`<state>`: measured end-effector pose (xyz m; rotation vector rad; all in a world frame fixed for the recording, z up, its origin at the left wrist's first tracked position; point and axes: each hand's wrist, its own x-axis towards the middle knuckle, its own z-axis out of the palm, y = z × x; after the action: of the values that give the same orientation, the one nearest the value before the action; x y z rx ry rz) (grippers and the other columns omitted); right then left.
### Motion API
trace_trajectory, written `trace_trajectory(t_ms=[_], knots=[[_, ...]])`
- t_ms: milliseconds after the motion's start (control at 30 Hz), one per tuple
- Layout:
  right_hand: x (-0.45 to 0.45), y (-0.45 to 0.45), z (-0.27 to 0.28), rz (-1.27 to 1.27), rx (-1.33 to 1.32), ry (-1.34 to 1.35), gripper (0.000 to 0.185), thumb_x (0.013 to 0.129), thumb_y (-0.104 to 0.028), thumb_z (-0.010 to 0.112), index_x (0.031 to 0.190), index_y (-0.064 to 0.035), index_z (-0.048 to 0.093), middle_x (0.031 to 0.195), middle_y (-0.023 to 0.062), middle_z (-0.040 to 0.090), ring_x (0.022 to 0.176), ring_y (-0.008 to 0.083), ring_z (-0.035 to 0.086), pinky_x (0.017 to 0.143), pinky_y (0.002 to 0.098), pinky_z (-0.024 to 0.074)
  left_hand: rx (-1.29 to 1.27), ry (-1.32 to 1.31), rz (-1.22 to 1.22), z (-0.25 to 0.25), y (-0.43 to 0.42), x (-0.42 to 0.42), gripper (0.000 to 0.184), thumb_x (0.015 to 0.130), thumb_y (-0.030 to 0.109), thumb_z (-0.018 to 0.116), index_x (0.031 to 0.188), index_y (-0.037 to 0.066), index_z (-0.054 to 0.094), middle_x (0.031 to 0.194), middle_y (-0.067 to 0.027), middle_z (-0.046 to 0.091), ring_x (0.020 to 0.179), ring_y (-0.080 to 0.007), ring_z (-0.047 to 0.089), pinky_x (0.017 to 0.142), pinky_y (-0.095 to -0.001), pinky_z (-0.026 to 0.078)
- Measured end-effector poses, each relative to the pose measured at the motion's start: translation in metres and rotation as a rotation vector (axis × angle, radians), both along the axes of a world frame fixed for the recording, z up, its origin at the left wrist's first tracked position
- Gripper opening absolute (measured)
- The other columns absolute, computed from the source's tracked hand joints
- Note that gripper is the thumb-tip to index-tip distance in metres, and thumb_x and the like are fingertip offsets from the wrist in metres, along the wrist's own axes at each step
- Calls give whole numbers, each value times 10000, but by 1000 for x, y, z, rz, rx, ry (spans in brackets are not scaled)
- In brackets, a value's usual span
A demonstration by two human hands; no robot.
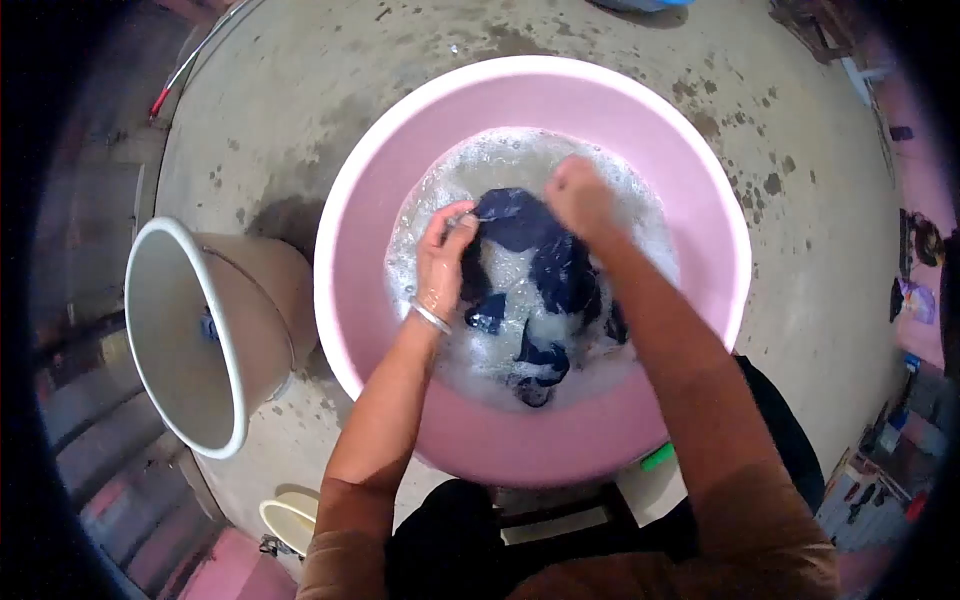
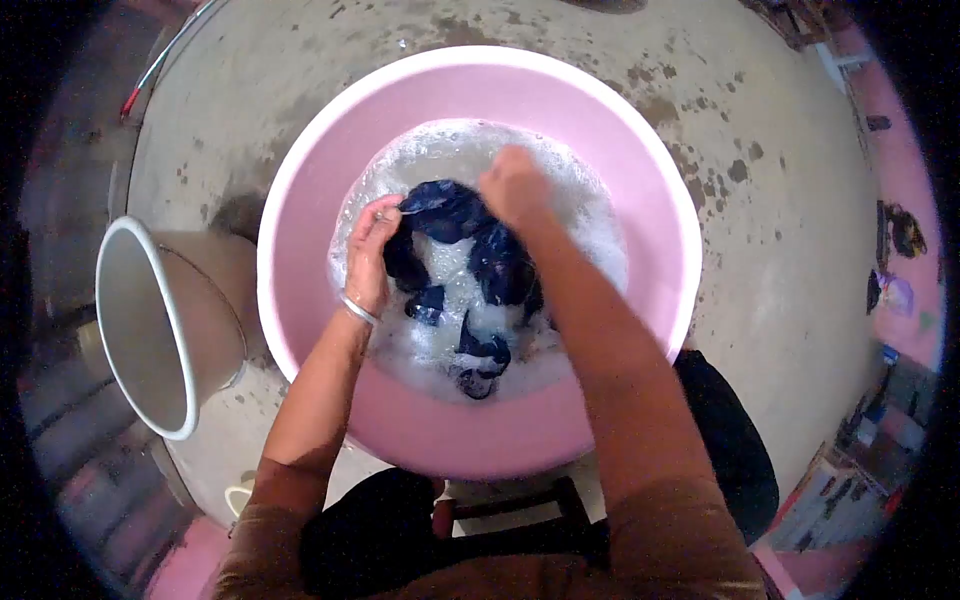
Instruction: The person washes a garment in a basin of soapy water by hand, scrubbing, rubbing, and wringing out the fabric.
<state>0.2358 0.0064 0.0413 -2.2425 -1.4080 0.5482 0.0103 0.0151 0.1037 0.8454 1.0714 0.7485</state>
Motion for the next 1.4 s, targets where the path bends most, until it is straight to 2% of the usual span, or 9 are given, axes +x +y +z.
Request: trace_trajectory(t_ms=[200, 333, 633, 667, 800, 900, 1133, 1300, 1400], knots=[[-9, 10, 26, 592, -501, -63, 684, 804, -437, 658, 1352, -77, 464, 1261, 245, 552, 1203, 382, 519, 1008, 462, 415, -188, 723, -243, -83, -5, -16, 594, 859, 427, 627, 1264, 5, 523, 1208, -184, 563, 1102, -240, 538, 972, -338, 403], [1, 25, -5, -217, -497, 41, 388, 854, -248, 574, 1208, -92, 593, 1178, 179, 622, 1130, 352, 569, 940, 409, 461, -380, 299, -55, -77, -10, -28, 450, 880, 351, 578, 1159, 2, 528, 1069, -140, 622, 886, -275, 625, 791, -423, 523], [-138, -64, 113, 589, 260, 329, 114, 734, -196, 621, 682, -96, 643, 766, 80, 598, 820, 273, 576, 685, 428, 504, -882, -983, -378, -86, 6, -32, 464, 906, 472, 568, 1166, 88, 569, 1070, -104, 629, 1031, -260, 599, 939, -365, 466], [-141, -61, 109, 586, 263, 323, 114, 734, -196, 621, 682, -96, 643, 766, 80, 598, 820, 273, 576, 685, 428, 504, -493, -227, -166, -40, -2, -12, 386, 938, 402, 537, 1163, 92, 574, 1054, -89, 627, 1038, -218, 596, 934, -344, 472], [-144, -42, 67, 389, 243, 148, 186, 753, -258, 617, 676, -95, 659, 758, 96, 640, 774, 299, 622, 642, 438, 506, -31, -340, -234, -87, -41, -16, 304, 964, 312, 451, 1117, 90, 592, 1001, -67, 643, 982, -173, 619, 846, -358, 517], [-112, -9, 60, 241, 248, 177, 216, 773, -293, 591, 693, -113, 678, 732, 131, 651, 711, 339, 642, 646, 452, 506, -663, -303, 210, -8, -23, 12, 275, 946, 262, 464, 1114, 83, 587, 962, -71, 641, 934, -170, 617, 813, -351, 520], [12, 20, 46, 12, 518, 296, 238, 769, -149, 602, 983, -53, 645, 979, 190, 653, 882, 366, 622, 785, 421, 505, 1055, 524, -204, 44, 28, -23, 141, 819, 208, 613, 824, 71, 643, 831, -87, 618, 765, -246, 584, 764, -329, 437], [7, -13, 42, 608, -226, -101, 510, 738, -276, 653, 1195, -70, 562, 1077, 179, 632, 1031, 358, 598, 900, 436, 485, 378, 882, -790, -4, -3, -12, 166, 756, 187, 648, 878, 80, 686, 1145, -124, 615, 1188, -304, 502, 1064, -481, 299], [-15, -7, 24, 971, -435, -261, 523, 740, -328, 661, 1186, -69, 574, 1050, 173, 639, 1011, 359, 604, 892, 437, 490, 1397, 1280, -745, -58, -9, -27, 344, 790, 308, 667, 1057, 94, 632, 884, -132, 680, 874, -279, 653, 942, -428, 449]])
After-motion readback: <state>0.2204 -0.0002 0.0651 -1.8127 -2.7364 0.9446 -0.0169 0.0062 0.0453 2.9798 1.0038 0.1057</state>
